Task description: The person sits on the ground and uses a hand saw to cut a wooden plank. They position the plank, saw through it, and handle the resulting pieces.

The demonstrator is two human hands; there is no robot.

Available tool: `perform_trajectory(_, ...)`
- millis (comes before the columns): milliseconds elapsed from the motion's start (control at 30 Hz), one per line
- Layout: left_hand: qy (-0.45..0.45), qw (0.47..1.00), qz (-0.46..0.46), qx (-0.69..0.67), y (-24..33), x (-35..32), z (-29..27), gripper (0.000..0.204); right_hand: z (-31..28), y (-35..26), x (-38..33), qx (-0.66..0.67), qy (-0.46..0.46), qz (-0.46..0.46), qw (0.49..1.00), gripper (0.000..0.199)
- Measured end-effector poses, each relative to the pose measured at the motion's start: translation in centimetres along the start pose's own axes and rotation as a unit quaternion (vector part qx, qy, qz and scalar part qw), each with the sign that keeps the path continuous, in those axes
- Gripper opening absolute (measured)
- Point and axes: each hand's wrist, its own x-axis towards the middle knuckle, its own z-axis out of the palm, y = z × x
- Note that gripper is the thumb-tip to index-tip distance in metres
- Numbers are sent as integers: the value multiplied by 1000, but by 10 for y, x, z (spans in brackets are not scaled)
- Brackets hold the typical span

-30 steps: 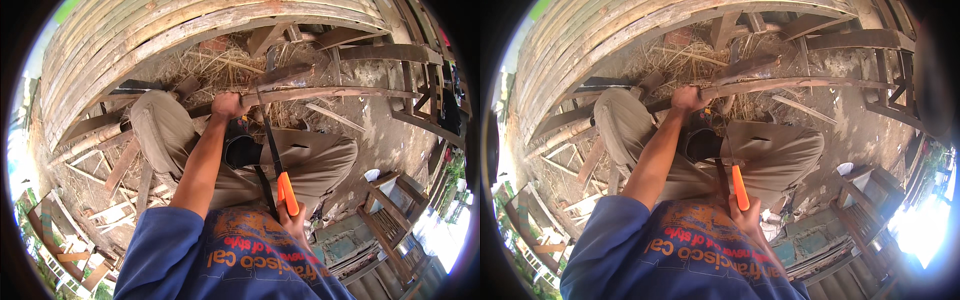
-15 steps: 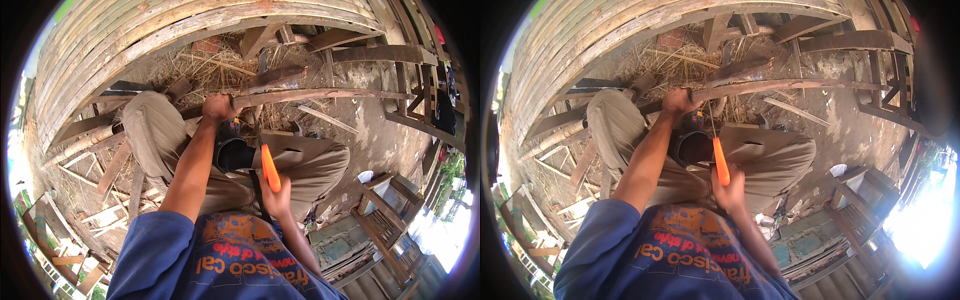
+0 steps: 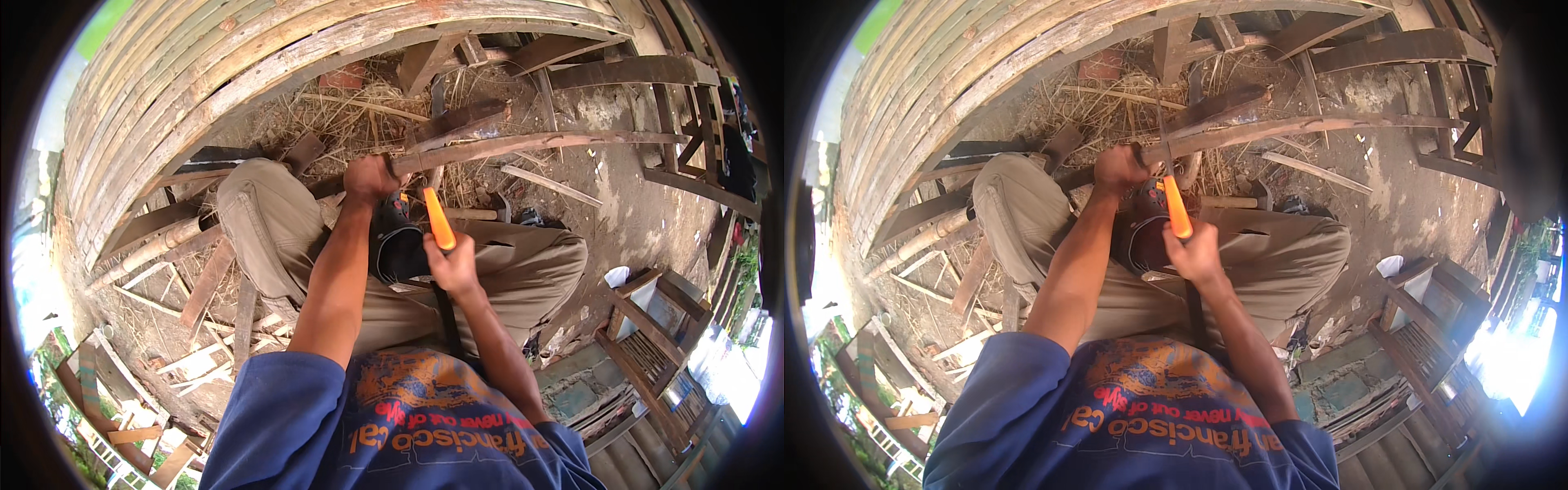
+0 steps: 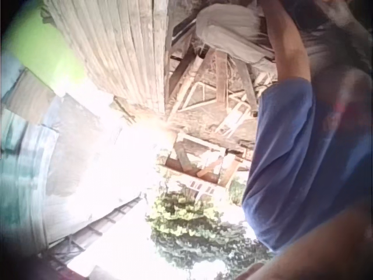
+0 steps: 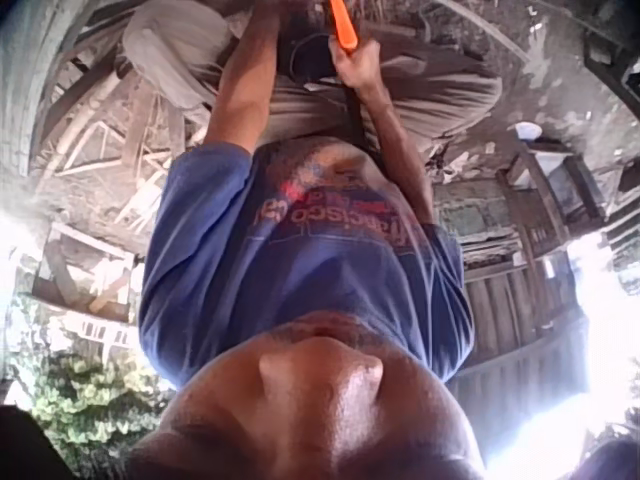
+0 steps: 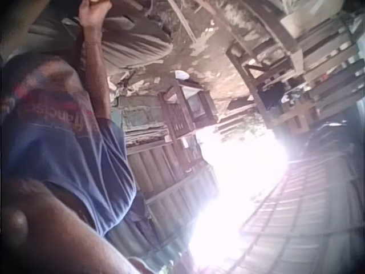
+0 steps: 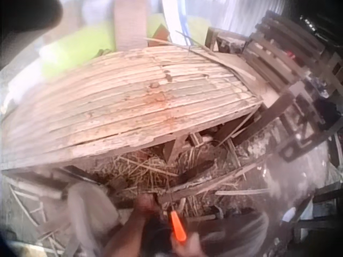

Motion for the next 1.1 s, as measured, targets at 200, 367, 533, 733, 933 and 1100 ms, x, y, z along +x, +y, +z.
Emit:
perform_trajectory(200,13,1000,-19,18,-6,5,0,57,-10,55,-2,94,-9,14,995,22)
perform_trajectory(367,7,998,-21,50,0,-1,-6,63,-15,-30,-14,1,42,1,999,26)
perform_trajectory(533,-49,996,-52,47,5,-13,-23,68,-47,-48,-111,47,87,-48,994,25)
perform_trajectory(733,-100,995,-5,-14,13,2,-36,87,-65,53,-145,162,181,-22,970,25)
perform_trajectory(933,-240,960,-68,-128,14,15,-35,128,-65,55,-134,325,188,-14,927,15)
perform_trajectory(1100,-163,981,-43,-93,-3,6,-21,128,-62,61,-129,290,173,-42,940,25)
